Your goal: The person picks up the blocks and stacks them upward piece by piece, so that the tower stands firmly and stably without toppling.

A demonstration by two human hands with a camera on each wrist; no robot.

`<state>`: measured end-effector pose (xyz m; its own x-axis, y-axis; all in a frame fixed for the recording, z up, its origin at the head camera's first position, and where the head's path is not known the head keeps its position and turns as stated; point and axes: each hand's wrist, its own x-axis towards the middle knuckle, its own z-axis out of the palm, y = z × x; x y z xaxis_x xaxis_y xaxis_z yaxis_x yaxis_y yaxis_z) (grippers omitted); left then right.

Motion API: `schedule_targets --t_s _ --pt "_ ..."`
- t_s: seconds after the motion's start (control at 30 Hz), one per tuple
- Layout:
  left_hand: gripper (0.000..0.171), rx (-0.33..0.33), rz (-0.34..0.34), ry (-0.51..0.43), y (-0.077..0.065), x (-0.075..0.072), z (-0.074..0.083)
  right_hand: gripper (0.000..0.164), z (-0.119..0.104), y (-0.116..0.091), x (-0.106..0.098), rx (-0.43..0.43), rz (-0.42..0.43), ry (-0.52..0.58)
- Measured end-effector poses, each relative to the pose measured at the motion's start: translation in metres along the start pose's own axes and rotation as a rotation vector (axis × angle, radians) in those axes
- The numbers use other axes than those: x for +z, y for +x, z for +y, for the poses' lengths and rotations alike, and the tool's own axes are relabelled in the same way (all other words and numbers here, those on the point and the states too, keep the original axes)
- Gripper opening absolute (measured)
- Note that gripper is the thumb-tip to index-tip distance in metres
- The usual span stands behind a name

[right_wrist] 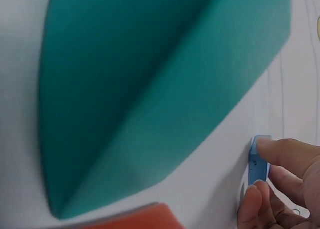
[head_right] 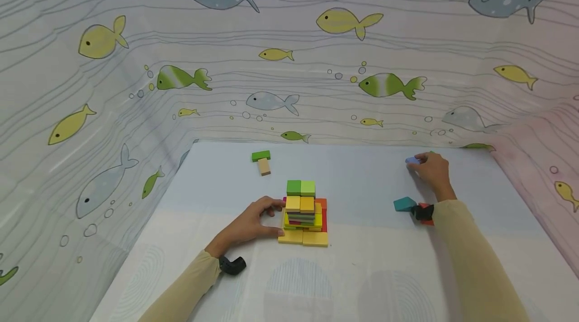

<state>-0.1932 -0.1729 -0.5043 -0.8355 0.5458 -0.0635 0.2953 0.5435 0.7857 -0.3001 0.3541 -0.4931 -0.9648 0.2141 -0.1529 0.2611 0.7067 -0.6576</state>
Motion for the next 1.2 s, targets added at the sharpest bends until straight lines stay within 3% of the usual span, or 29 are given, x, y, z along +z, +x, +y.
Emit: schedule_targets --t_s 0.37,0.67,1.07,1.2 --pt "0.071 0.014 0.007 0.007 0.0 0.0 -0.001 0.061 -0.017 -0.021 -0.004 -0.081 -0.035 0.018" --pt "0.071 0.001 0.007 -0.002 0.0 0.001 -0.002 0.06 -0.061 -0.063 -0.001 -0.262 -0.021 0.034" --pt "0.071 0.011 0.011 -0.012 0.0 0.002 -0.003 0.033 -0.125 -0.124 0.016 -0.557 0.009 0.094" --pt "0.072 0.011 0.009 -0.005 0.001 0.003 -0.002 0.031 -0.142 -0.141 0.023 -0.648 -0.005 0.122"
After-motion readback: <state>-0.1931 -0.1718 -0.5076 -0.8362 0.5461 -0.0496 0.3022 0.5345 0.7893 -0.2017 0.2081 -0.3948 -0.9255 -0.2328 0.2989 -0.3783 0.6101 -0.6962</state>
